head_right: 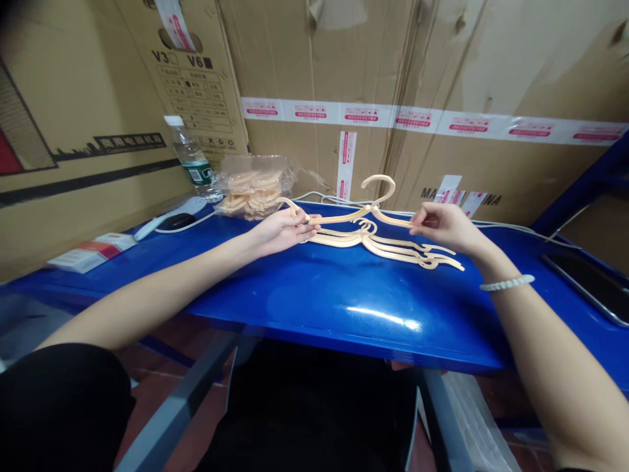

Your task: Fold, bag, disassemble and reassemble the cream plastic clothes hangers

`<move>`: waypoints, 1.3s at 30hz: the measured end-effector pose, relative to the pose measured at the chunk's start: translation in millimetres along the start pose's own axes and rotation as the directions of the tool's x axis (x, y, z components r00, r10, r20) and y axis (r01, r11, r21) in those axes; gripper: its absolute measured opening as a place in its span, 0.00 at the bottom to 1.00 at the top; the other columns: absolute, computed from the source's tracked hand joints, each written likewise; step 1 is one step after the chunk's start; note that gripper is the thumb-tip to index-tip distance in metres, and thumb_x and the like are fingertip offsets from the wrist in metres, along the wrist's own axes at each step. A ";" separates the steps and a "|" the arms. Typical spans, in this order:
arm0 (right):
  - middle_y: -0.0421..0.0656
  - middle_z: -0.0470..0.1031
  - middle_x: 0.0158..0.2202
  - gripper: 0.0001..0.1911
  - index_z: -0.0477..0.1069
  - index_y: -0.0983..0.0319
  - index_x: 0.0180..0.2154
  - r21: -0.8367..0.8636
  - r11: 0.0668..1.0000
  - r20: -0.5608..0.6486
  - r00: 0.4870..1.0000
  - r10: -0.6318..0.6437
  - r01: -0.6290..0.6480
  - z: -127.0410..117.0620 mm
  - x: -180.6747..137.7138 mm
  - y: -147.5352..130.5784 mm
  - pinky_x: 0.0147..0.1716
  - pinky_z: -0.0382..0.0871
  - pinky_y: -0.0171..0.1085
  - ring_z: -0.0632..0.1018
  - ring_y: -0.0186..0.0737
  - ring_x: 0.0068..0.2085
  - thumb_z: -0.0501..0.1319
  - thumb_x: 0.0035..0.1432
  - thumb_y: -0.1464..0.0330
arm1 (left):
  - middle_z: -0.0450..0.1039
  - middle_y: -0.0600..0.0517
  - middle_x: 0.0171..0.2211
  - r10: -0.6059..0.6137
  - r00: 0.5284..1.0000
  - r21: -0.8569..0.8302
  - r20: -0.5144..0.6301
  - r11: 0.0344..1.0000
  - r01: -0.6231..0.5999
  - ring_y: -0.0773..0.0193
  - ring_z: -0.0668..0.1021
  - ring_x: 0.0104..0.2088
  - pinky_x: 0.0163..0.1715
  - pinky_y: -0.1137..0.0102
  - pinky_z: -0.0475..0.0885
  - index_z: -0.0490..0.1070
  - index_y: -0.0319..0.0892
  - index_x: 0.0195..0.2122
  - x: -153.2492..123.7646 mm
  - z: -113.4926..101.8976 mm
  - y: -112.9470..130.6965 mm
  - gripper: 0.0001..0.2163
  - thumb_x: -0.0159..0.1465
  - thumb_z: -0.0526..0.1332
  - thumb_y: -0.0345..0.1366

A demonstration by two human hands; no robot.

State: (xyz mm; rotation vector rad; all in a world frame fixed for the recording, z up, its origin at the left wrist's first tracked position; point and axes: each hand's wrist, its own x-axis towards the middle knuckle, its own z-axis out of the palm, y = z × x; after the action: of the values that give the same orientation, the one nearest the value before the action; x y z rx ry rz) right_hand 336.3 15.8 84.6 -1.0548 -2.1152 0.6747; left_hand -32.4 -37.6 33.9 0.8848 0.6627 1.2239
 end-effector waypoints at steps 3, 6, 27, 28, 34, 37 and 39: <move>0.48 0.77 0.35 0.32 0.71 0.62 0.26 0.001 1.000 0.001 1.000 -0.027 0.027 0.1 -0.4 -1.1 0.44 0.75 0.46 0.78 0.45 0.38 0.79 0.40 0.42 | 0.75 0.48 0.34 -0.012 1.000 0.001 -0.027 1.000 0.012 0.62 0.82 0.37 0.48 0.64 0.75 0.63 0.39 0.27 1.4 -0.3 -1.9 0.13 0.65 0.60 0.19; 0.47 0.77 0.35 0.32 0.71 0.62 0.26 0.006 0.999 0.005 0.999 -0.034 0.034 0.2 -1.6 -3.1 0.44 0.75 0.45 0.78 0.44 0.37 0.79 0.40 0.43 | 0.75 0.48 0.32 -0.024 0.999 -0.015 -0.033 1.000 0.024 0.62 0.81 0.35 0.44 0.66 0.74 0.63 0.39 0.27 0.9 0.3 -1.7 0.13 0.66 0.59 0.19; 0.47 0.77 0.34 0.29 0.72 0.62 0.25 0.000 0.999 -0.007 0.999 -0.040 0.040 2.2 -2.1 -6.0 0.43 0.75 0.44 0.77 0.45 0.37 0.79 0.40 0.46 | 0.72 0.50 0.29 -0.025 0.995 -0.027 -0.094 0.999 0.022 0.64 0.79 0.33 0.47 0.65 0.75 0.66 0.38 0.25 0.2 3.5 -0.6 0.13 0.66 0.58 0.19; 0.47 0.77 0.34 0.29 0.72 0.62 0.25 0.002 0.999 -0.005 0.999 -0.043 0.043 2.4 -2.0 -5.5 0.43 0.75 0.44 0.78 0.45 0.37 0.79 0.40 0.46 | 0.72 0.50 0.28 -0.020 0.994 -0.017 -0.108 1.000 0.018 0.64 0.79 0.32 0.46 0.65 0.76 0.65 0.38 0.25 0.4 3.9 -0.9 0.13 0.66 0.57 0.19; 0.49 0.78 0.35 0.30 0.72 0.63 0.26 -0.006 1.000 0.044 0.999 -0.007 0.008 7.3 -1.2 -2.6 0.41 0.75 0.42 0.78 0.45 0.38 0.79 0.41 0.45 | 0.72 0.51 0.27 0.066 0.979 0.076 -0.196 0.996 -0.052 0.66 0.79 0.30 0.47 0.64 0.76 0.65 0.37 0.26 2.1 0.7 -6.3 0.13 0.62 0.59 0.16; 0.49 0.78 0.35 0.31 0.72 0.63 0.27 -0.016 1.000 0.065 0.998 0.002 -0.001 10.4 -1.7 -3.7 0.39 0.74 0.41 0.78 0.45 0.37 0.79 0.42 0.44 | 0.71 0.53 0.26 0.124 0.965 0.116 -0.230 0.988 -0.100 0.66 0.79 0.29 0.47 0.62 0.77 0.64 0.38 0.26 2.7 -2.7 -9.5 0.13 0.58 0.61 0.14; 0.48 0.79 0.34 0.31 0.72 0.62 0.27 -0.012 1.000 0.084 0.996 0.012 -0.011 12.0 -2.5 -5.5 0.38 0.74 0.41 0.78 0.44 0.36 0.79 0.42 0.44 | 0.71 0.54 0.26 0.156 0.956 0.139 -0.246 0.982 -0.125 0.66 0.79 0.28 0.45 0.62 0.77 0.63 0.38 0.26 2.9 -4.4 -11.1 0.13 0.57 0.61 0.13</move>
State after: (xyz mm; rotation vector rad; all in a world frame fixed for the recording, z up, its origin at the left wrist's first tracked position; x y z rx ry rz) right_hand 325.7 9.0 79.9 -1.0625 -2.1885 0.7248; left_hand -29.7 -34.9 22.2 0.8942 0.9020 1.4538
